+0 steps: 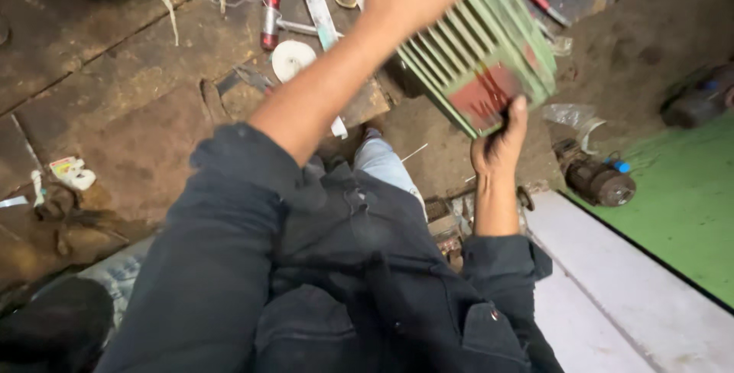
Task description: The person sits on the floor at a cluttered workbench and works on an electric motor stator, handling thin wire and insulation strips and fitting them into the stator slots. They use pliers, tap the assembly with a hammer, reposition a green cased motor unit, and press windings into a copper-wound stator by hand.
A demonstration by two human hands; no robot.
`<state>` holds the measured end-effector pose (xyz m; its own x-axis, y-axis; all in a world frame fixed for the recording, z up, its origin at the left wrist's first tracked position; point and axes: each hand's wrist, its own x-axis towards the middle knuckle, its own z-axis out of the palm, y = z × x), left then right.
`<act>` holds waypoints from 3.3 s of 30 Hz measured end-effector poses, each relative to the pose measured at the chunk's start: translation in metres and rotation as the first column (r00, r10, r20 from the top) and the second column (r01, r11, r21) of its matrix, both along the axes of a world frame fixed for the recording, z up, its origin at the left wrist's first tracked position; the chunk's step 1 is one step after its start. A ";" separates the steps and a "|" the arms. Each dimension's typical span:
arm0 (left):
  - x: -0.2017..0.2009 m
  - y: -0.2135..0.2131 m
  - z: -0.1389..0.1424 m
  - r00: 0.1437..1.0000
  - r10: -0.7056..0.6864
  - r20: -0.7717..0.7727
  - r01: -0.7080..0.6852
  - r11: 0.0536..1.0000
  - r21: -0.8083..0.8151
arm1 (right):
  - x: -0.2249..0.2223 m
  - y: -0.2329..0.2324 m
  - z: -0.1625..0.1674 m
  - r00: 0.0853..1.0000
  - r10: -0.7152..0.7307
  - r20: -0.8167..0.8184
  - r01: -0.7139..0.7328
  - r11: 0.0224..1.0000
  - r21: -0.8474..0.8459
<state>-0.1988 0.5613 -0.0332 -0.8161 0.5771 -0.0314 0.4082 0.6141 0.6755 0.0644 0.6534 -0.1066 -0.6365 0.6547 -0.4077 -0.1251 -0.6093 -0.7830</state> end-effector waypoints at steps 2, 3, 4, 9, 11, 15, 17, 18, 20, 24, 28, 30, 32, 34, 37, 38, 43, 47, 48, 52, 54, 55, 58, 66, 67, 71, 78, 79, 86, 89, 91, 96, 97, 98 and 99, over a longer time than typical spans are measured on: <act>0.021 0.003 0.001 0.985 0.101 -0.138 -0.071 0.976 0.204 | 0.013 0.001 -0.009 0.997 0.015 -0.071 -0.016 1.000 -0.025; 0.031 0.004 0.003 0.997 0.019 -0.071 -0.011 0.993 0.119 | 0.020 0.001 -0.014 0.995 0.024 -0.098 -0.029 0.999 -0.045; 0.038 0.008 0.007 0.998 -0.056 -0.004 0.056 0.997 0.045 | 0.026 0.001 -0.018 0.997 -0.010 -0.080 0.005 0.998 -0.057; 0.083 0.008 0.025 0.947 -0.316 0.050 0.317 0.948 -0.015 | 0.060 -0.009 -0.040 0.992 -0.126 -0.012 0.127 0.992 0.019; 0.098 0.000 0.019 0.936 -0.312 0.162 0.315 0.949 0.010 | 0.079 -0.011 -0.045 0.991 -0.133 0.019 0.132 0.989 0.066; 0.140 -0.020 -0.008 0.893 -0.305 0.330 0.332 0.943 -0.028 | 0.123 -0.023 -0.049 0.988 -0.099 0.115 0.086 0.990 0.116; 0.162 -0.030 -0.023 0.866 -0.311 0.390 0.351 0.936 -0.032 | 0.143 -0.035 -0.051 0.985 -0.095 0.143 0.081 0.992 0.096; 0.168 -0.035 -0.032 0.863 -0.304 0.404 0.347 0.937 -0.035 | 0.152 -0.042 -0.052 0.972 -0.110 0.209 0.096 0.992 0.076; 0.174 -0.048 -0.051 0.838 -0.252 0.484 0.334 0.938 -0.091 | 0.167 -0.057 -0.057 0.935 -0.128 0.331 0.126 0.992 0.030; 0.183 -0.088 -0.087 0.792 -0.120 0.599 0.263 0.952 -0.157 | 0.180 -0.073 -0.072 0.758 -0.091 0.646 0.074 0.996 0.054; 0.191 -0.134 -0.104 0.698 -0.011 0.716 0.211 0.959 -0.191 | 0.190 -0.088 -0.071 0.784 -0.014 0.620 -0.046 0.996 0.080; 0.191 -0.160 -0.096 0.688 0.019 0.726 0.170 0.968 -0.186 | 0.194 -0.097 -0.062 0.811 0.017 0.585 -0.094 0.990 0.102; 0.185 -0.190 -0.077 0.682 0.030 0.730 0.126 0.979 -0.158 | 0.191 -0.107 -0.043 0.864 0.076 0.498 -0.164 0.977 0.136; 0.178 -0.227 -0.049 0.682 0.038 0.730 0.065 0.992 -0.112 | 0.177 -0.113 -0.019 0.883 0.053 0.466 -0.162 0.967 0.198; 0.171 -0.299 0.002 0.763 0.076 0.642 -0.082 0.996 -0.020 | 0.143 -0.134 0.014 0.921 0.286 0.266 -0.377 0.829 0.414; 0.171 -0.324 0.018 0.776 0.127 0.618 -0.140 0.990 -0.028 | 0.126 -0.142 0.021 0.919 0.325 0.223 -0.394 0.777 0.491; 0.191 -0.463 0.073 0.761 0.419 0.496 -0.516 0.854 0.070 | 0.037 -0.203 0.033 0.795 0.448 0.409 -0.596 0.452 0.664; 0.217 -0.560 0.107 0.599 0.704 0.383 -0.752 0.659 -0.036 | -0.051 -0.290 -0.005 0.633 0.700 0.332 -0.742 0.424 0.520; 0.223 -0.581 0.117 0.554 0.761 0.337 -0.793 0.606 -0.066 | -0.066 -0.314 -0.011 0.504 0.676 0.538 -0.858 0.465 0.219; 0.241 -0.630 0.145 0.327 0.895 0.304 -0.920 0.375 -0.112 | -0.121 -0.435 -0.033 0.219 0.961 0.170 -0.868 0.112 0.484; 0.244 -0.639 0.151 0.217 0.940 0.263 -0.935 0.277 -0.219 | -0.134 -0.483 -0.033 0.124 0.983 0.134 -0.906 0.057 0.420; 0.243 -0.642 0.153 0.173 0.950 0.261 -0.936 0.241 -0.257 | -0.138 -0.500 -0.032 0.105 0.989 0.103 -0.933 0.062 0.355; 0.228 -0.647 0.152 0.143 0.964 0.225 -0.886 0.226 -0.404 | -0.148 -0.528 -0.032 0.056 0.998 0.033 -0.977 0.048 0.208; 0.184 -0.614 0.154 0.484 0.873 0.058 -0.846 0.484 -0.223 | -0.187 -0.472 0.014 0.216 0.744 0.632 -0.727 -0.309 0.613; 0.180 -0.604 0.151 0.518 0.855 0.027 -0.816 0.503 -0.284 | -0.188 -0.456 0.028 0.269 0.735 0.623 -0.643 -0.344 0.684; 0.151 -0.551 0.130 0.784 0.536 -0.312 -0.602 0.778 -0.178 | -0.181 -0.384 0.069 0.357 0.688 0.632 -0.661 -0.292 0.691; 0.122 -0.448 0.093 0.742 0.293 -0.603 -0.550 0.781 -0.296 | -0.112 -0.232 0.075 0.504 0.524 0.686 -0.694 -0.227 0.683; 0.124 -0.443 0.091 0.721 0.272 -0.637 -0.562 0.768 -0.308 | -0.099 -0.213 0.073 0.495 0.522 0.694 -0.745 -0.156 0.649; 0.137 -0.469 0.090 0.750 0.332 -0.573 -0.545 0.800 -0.250 | -0.052 -0.160 0.061 0.541 0.586 0.604 -0.829 0.249 0.501; 0.141 -0.499 0.094 0.757 0.398 -0.519 -0.579 0.777 -0.249 | -0.062 -0.176 0.069 0.497 0.558 0.664 -0.820 0.052 0.570; 0.147 -0.520 0.098 0.695 0.448 -0.562 -0.618 0.771 -0.151 | -0.075 -0.200 0.080 0.476 0.530 0.702 -0.819 -0.024 0.573; 0.166 -0.543 0.099 0.743 0.397 -0.539 -0.498 0.866 -0.048 | -0.110 -0.293 0.120 0.552 0.601 0.577 -0.531 -0.281 0.800; 0.170 -0.546 0.098 0.718 0.366 -0.591 -0.461 0.887 -0.011 | -0.114 -0.314 0.129 0.539 0.629 0.560 -0.500 -0.296 0.814; 0.176 -0.551 0.098 0.703 0.372 -0.606 -0.446 0.895 0.032 | -0.116 -0.335 0.138 0.516 0.633 0.577 -0.527 -0.297 0.796; 0.181 -0.557 0.098 0.685 0.381 -0.621 -0.428 0.900 0.081 | -0.121 -0.354 0.149 0.495 0.634 0.594 -0.549 -0.301 0.780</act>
